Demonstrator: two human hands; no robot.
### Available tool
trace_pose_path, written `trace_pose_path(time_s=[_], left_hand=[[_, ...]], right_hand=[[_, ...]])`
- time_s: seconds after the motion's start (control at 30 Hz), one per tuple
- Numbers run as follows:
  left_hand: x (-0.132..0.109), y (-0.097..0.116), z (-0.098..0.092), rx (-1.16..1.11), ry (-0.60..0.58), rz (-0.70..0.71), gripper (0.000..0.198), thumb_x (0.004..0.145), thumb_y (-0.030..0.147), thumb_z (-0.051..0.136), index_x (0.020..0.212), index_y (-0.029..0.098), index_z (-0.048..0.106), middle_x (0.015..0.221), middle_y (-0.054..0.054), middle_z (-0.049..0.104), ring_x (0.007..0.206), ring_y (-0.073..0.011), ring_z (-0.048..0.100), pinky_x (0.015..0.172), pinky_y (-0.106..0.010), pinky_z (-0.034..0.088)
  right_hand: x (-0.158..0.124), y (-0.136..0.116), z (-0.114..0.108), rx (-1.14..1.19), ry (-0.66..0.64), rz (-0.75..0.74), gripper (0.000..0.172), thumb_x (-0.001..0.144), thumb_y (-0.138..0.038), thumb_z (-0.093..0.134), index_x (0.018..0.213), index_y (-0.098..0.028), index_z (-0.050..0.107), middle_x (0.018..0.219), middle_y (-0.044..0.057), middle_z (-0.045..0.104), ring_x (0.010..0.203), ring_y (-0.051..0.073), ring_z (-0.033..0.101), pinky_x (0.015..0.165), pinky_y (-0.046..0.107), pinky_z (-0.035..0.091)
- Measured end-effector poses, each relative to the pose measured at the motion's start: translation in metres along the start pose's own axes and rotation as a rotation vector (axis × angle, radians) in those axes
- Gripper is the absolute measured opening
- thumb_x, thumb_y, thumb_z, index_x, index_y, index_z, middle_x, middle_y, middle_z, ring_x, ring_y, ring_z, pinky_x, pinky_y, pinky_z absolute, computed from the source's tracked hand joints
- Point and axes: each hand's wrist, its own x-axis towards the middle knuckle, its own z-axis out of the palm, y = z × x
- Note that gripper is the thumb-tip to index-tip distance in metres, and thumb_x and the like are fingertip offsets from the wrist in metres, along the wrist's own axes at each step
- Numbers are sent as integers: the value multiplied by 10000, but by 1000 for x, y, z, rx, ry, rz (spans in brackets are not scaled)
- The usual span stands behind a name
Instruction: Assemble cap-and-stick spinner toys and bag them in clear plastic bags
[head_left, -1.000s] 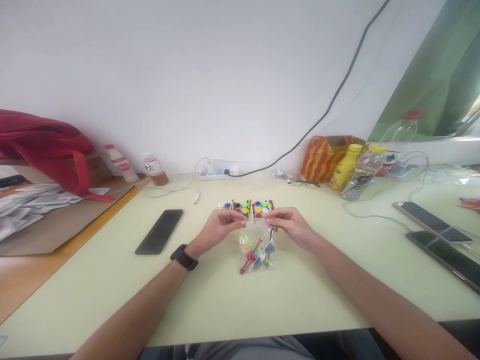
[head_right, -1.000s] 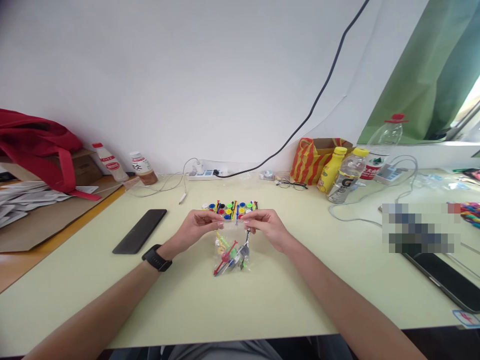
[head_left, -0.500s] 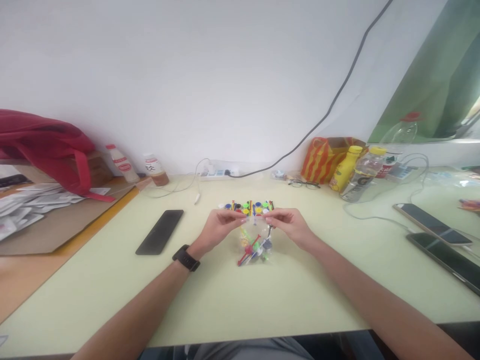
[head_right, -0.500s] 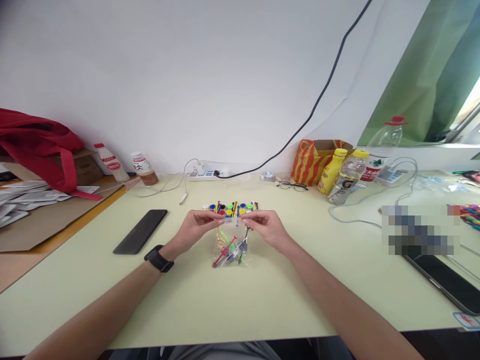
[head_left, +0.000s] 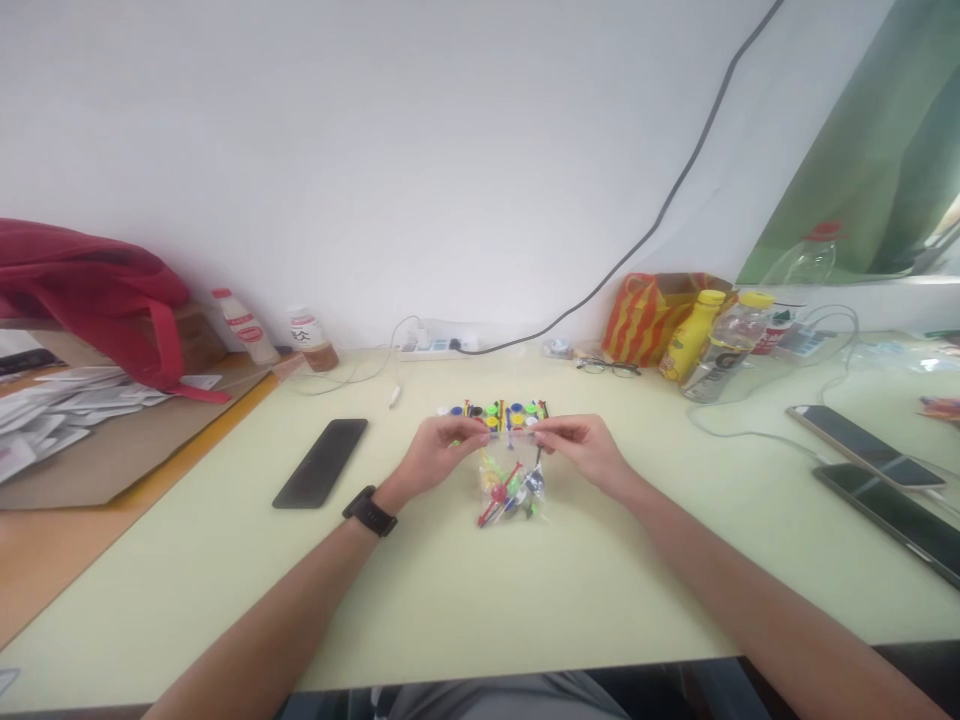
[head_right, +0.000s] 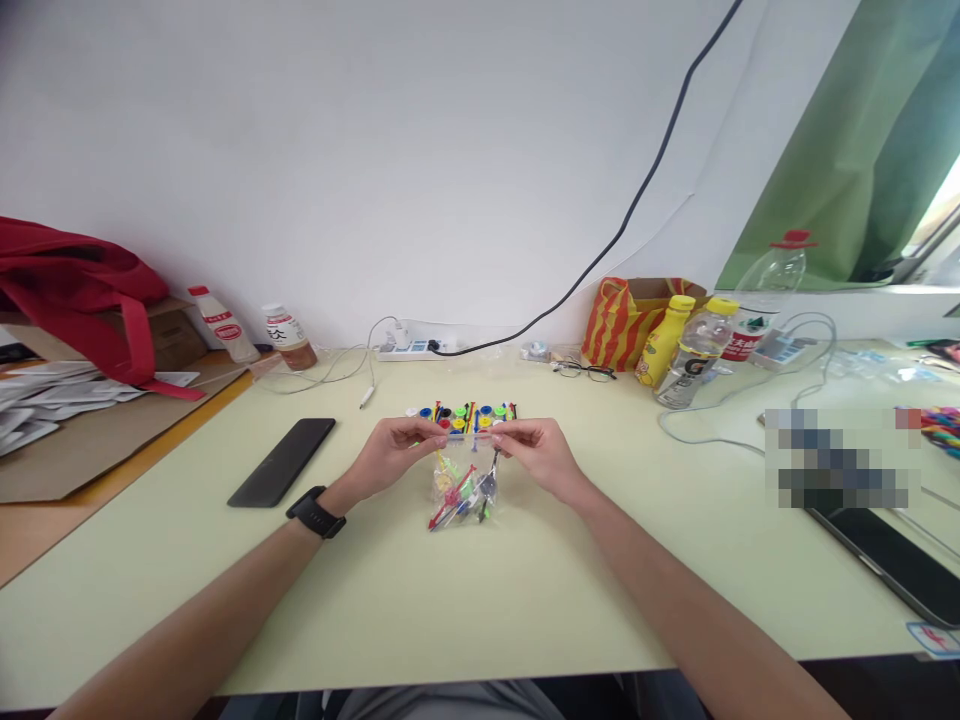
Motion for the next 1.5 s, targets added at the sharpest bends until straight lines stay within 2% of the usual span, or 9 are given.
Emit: trace_pose_path(time_s=[0.37, 0.5, 0.6, 0.7, 0.83, 1.0, 1.13, 1.37, 1.5], left_hand=[[-2, 3, 1, -201, 7, -119, 233, 862, 347, 797, 1037, 200, 845, 1095, -108, 809, 1044, -269, 738, 935, -359, 575], [-3, -1, 1, -198, 33, -131, 172, 892, 277, 737, 1001, 214, 855, 992, -93, 819, 998, -245, 730, 895, -332, 558], [-4, -3, 4, -252, 50, -116, 151, 874, 299, 761, 938, 202, 857, 954, -96, 815, 965, -251, 730, 881, -347, 565], [-4, -2, 6, -238, 60, -106, 216, 815, 356, 843, 943, 183, 853, 1001, -110, 813, 962, -272, 735, 885, -372, 581], [-2, 0, 5, -152, 38, -73, 379, 830, 384, 840, 1156, 194, 808, 1049, -107, 805, 972, -261, 733, 894, -367, 580], [1, -6, 4, 7, 17, -11, 259, 889, 426, 774, 948, 178, 821, 985, -101, 798, 900, -232, 716, 804, -323, 568], [1, -11, 5, -60, -3, -5, 249, 892, 400, 775, 967, 164, 805, 976, -105, 795, 876, -220, 717, 786, -312, 566], [0, -7, 7, -201, 44, -77, 200, 866, 331, 793, 996, 188, 846, 1047, -110, 810, 1010, -269, 738, 917, -365, 579], [-2, -4, 10, -233, 79, -102, 169, 857, 315, 795, 955, 190, 853, 996, -102, 812, 998, -265, 737, 908, -360, 578]], right_hand=[[2, 8, -3, 148, 1, 34, 272, 732, -370, 861, 962, -224, 867, 814, 72, 794, 690, 169, 609, 711, 356, 523], [1, 8, -3, 202, -14, 21, 217, 750, -360, 846, 916, -222, 868, 851, 73, 800, 687, 162, 605, 704, 344, 518], [0, 4, -1, 135, -17, -13, 204, 774, -393, 840, 870, -214, 860, 810, 62, 785, 694, 168, 612, 689, 336, 522], [-1, 0, 0, 59, -1, -19, 273, 763, -427, 863, 923, -206, 848, 841, 56, 782, 748, 183, 653, 727, 342, 545], [0, 1, 1, 10, -12, -21, 434, 781, -476, 851, 1111, -198, 805, 952, 70, 787, 871, 219, 706, 836, 382, 568], [0, 5, 3, -109, -48, -94, 332, 872, -506, 760, 967, -188, 763, 921, 79, 777, 842, 224, 713, 809, 381, 575], [-1, 6, 5, -25, -47, -75, 320, 867, -493, 765, 974, -192, 758, 871, 61, 761, 794, 204, 703, 770, 358, 583], [0, 3, 3, 37, 43, -44, 233, 815, -412, 793, 922, -207, 827, 796, 47, 774, 732, 189, 677, 725, 342, 570], [-1, 4, 2, -5, 39, -115, 159, 834, -319, 734, 891, -216, 841, 815, 54, 770, 757, 193, 671, 715, 331, 552]])
